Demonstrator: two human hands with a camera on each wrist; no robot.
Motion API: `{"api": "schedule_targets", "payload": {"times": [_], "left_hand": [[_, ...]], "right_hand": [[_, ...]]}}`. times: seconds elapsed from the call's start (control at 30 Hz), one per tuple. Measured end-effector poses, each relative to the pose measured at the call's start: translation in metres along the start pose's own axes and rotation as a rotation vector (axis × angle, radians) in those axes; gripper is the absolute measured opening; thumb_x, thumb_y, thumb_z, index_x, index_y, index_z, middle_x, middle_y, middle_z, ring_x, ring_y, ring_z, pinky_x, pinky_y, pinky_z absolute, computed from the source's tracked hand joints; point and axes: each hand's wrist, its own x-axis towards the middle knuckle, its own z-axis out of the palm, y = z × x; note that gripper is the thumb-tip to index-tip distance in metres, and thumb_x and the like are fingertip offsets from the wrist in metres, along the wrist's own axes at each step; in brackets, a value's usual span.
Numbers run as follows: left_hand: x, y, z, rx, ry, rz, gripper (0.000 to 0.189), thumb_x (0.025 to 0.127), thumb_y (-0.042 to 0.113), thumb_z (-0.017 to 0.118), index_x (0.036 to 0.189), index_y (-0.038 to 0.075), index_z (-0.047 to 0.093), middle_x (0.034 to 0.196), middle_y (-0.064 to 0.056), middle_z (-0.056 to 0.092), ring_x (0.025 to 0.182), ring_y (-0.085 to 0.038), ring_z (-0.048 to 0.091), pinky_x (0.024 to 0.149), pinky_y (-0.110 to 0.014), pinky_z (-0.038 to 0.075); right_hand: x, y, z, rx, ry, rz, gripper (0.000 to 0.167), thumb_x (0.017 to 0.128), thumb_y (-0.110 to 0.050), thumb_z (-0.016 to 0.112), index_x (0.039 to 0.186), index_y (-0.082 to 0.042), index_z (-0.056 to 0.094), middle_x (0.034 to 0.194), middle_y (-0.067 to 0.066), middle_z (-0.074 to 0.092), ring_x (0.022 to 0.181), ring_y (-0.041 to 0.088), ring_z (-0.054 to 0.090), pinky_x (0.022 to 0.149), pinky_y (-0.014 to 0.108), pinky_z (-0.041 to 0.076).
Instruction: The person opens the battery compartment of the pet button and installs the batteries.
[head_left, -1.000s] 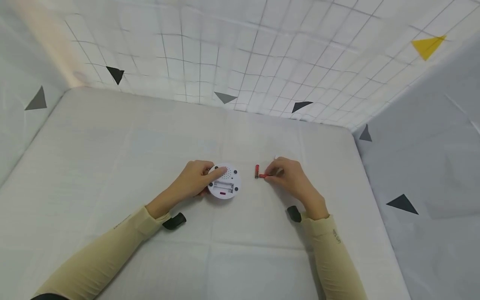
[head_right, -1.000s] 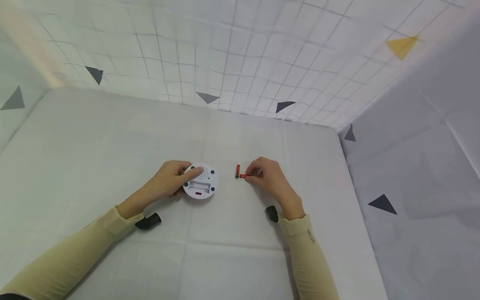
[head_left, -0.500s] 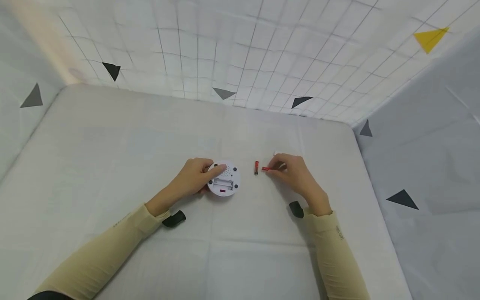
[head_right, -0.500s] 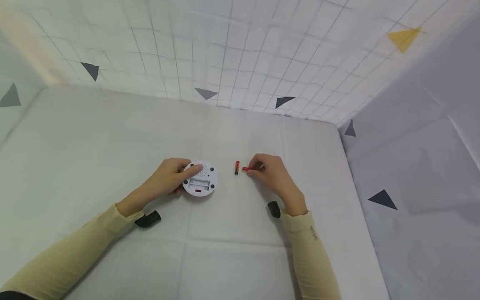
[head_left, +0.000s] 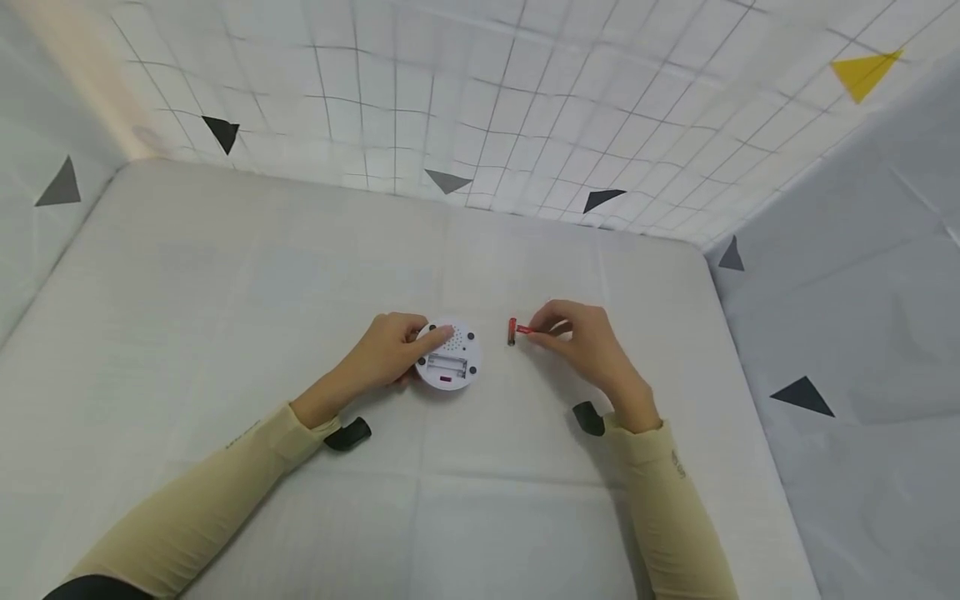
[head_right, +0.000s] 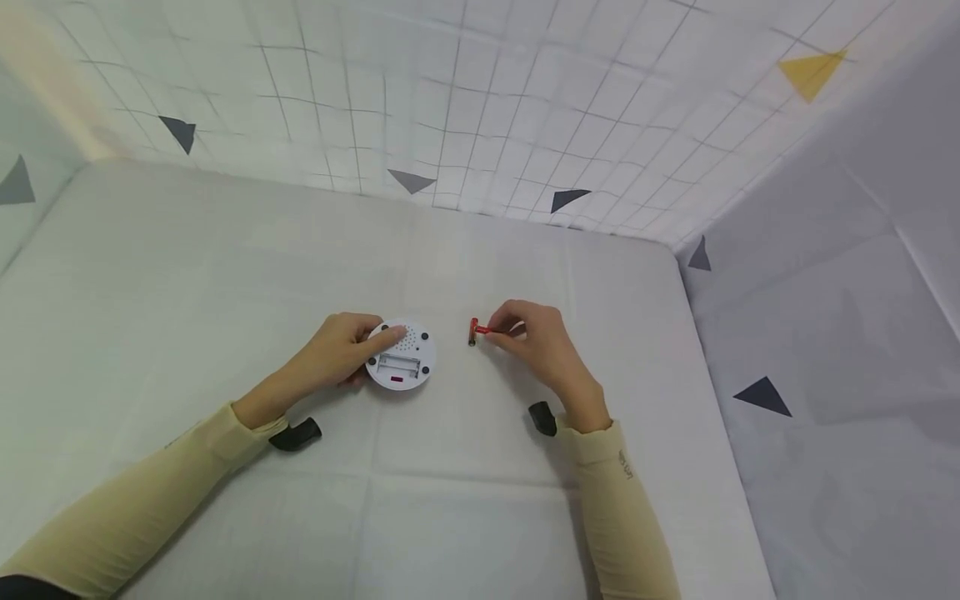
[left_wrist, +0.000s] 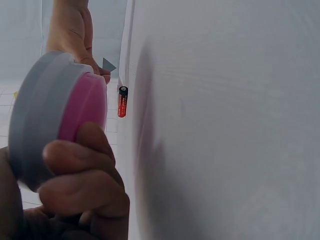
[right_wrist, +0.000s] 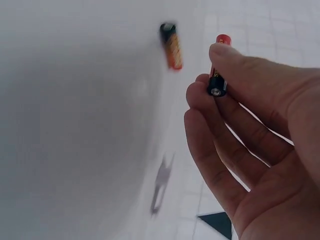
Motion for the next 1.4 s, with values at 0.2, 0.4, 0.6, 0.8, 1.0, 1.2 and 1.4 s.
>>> {"api": "schedule_targets", "payload": {"times": [0.2,0.4,0.6,0.8,1.0,1.2,1.4], "left_hand": [[0.000,-0.001,0.000,0.009,0.000,0.008,0.050,0.105,0.049,0.062,0.075,0.010,0.050,0.052,-0.002,0.054,0.041,-0.020,0.054,0.048,-0.027,0.039],[0.000,0.000,-0.001,0.021,0.001,0.012,0.050,0.105,0.050,0.061,0.076,0.010,0.052,0.053,-0.002,0.054,0.042,-0.020,0.055,0.048,-0.027,0.040],[0.001,0.001,-0.002,0.024,-0.005,0.016,0.049,0.105,0.049,0.061,0.077,0.010,0.054,0.052,-0.002,0.054,0.042,-0.020,0.055,0.049,-0.027,0.039],[0.002,0.000,-0.001,0.017,-0.011,0.018,0.048,0.105,0.049,0.061,0.079,0.010,0.057,0.052,-0.001,0.054,0.041,-0.019,0.054,0.046,-0.027,0.039],[0.000,0.001,0.000,0.012,-0.015,0.029,0.047,0.105,0.048,0.061,0.078,0.010,0.056,0.052,0.000,0.054,0.041,-0.018,0.054,0.045,-0.026,0.039],[-0.001,0.001,-0.001,0.012,-0.015,0.041,0.048,0.105,0.048,0.062,0.076,0.010,0.055,0.052,0.000,0.053,0.041,-0.018,0.054,0.045,-0.027,0.039],[-0.002,0.000,0.000,0.009,-0.011,0.056,0.049,0.105,0.047,0.062,0.075,0.011,0.054,0.051,0.000,0.052,0.040,-0.018,0.053,0.044,-0.027,0.039]], "right_hand": [[-0.004,-0.021,0.006,0.050,-0.017,-0.086,0.017,0.088,-0.008,0.086,0.098,-0.016,0.075,0.095,-0.007,0.075,0.091,0.011,0.073,0.084,0.039,0.063],[-0.006,-0.033,0.011,0.059,-0.008,-0.157,0.017,0.088,-0.008,0.086,0.099,-0.015,0.074,0.094,-0.006,0.074,0.089,0.009,0.073,0.083,0.037,0.063],[-0.008,-0.041,0.016,0.061,-0.029,-0.178,0.016,0.089,-0.011,0.086,0.100,-0.016,0.074,0.095,-0.008,0.074,0.089,0.007,0.072,0.083,0.034,0.062],[-0.010,-0.050,0.021,0.045,-0.045,-0.200,0.017,0.090,-0.014,0.086,0.101,-0.018,0.075,0.097,-0.010,0.074,0.089,0.007,0.071,0.084,0.032,0.062],[-0.010,-0.056,0.022,0.035,-0.053,-0.242,0.018,0.089,-0.014,0.087,0.103,-0.017,0.075,0.099,-0.011,0.075,0.088,0.005,0.070,0.083,0.030,0.061],[-0.011,-0.063,0.025,0.057,-0.074,-0.262,0.017,0.091,-0.013,0.085,0.104,-0.017,0.075,0.098,-0.012,0.074,0.088,0.004,0.070,0.081,0.029,0.061],[-0.012,-0.067,0.028,0.049,-0.056,-0.274,0.017,0.090,-0.014,0.086,0.104,-0.017,0.076,0.098,-0.011,0.074,0.087,0.003,0.069,0.079,0.028,0.061]]}}
